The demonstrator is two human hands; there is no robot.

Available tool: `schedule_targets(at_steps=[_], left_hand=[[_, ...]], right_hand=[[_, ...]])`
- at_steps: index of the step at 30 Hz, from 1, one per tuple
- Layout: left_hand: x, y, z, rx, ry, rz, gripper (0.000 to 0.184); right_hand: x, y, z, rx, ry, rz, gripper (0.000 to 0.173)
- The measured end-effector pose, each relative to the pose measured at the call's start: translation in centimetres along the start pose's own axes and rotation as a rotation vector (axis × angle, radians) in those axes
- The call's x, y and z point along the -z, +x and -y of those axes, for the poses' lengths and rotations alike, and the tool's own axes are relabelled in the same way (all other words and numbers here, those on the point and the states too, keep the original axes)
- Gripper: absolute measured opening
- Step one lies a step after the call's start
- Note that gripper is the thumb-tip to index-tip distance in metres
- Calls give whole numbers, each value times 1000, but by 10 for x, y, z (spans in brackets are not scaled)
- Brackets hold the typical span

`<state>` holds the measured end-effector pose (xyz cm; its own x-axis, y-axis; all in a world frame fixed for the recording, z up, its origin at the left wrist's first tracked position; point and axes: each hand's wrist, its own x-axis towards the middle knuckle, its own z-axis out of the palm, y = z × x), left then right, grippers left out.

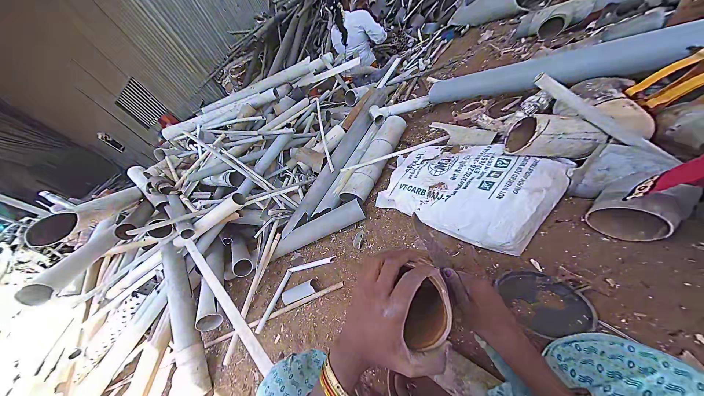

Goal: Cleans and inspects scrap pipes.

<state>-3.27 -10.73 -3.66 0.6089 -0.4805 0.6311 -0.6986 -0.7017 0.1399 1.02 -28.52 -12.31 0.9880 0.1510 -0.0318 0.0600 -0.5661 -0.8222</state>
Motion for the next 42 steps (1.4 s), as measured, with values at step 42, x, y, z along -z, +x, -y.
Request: schedule_targets(at_steps=[42], left_hand=[[5, -8, 43, 319, 115, -153, 91]], right_hand=[[-4, -56, 62, 195, 193, 56, 62]])
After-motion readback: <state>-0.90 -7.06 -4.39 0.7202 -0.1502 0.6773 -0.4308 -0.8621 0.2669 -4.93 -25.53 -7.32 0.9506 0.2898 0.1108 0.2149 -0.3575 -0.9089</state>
